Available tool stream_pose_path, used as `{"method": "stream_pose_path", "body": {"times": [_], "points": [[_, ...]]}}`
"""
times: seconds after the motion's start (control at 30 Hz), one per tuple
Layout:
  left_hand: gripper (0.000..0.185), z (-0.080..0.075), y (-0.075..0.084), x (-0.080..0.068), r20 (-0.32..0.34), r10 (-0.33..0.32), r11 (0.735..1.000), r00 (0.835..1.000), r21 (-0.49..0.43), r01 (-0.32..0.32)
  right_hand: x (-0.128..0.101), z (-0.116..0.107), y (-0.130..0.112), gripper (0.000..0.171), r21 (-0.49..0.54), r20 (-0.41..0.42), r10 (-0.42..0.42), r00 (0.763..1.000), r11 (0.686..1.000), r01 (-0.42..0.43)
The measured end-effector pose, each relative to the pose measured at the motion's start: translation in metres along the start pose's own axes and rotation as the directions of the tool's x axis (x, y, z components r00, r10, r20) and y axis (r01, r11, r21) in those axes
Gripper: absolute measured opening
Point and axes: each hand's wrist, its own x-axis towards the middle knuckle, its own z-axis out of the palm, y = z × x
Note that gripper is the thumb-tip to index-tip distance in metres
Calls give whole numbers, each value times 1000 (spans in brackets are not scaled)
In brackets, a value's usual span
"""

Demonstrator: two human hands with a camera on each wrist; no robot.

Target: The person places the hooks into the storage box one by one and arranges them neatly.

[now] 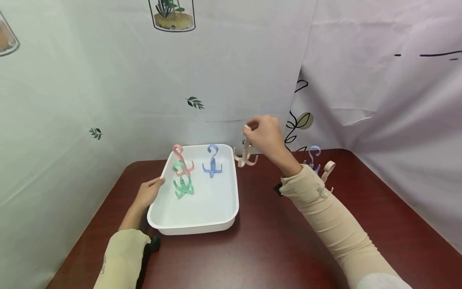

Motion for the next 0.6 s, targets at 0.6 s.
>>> {"method": "stream_pose_path", "body": {"times": [0.6], "points": [[62, -1, -2, 3, -7, 10, 1000, 1000, -14, -10, -27, 96, -16, 18, -12, 243, -75, 967, 997, 80]]}}
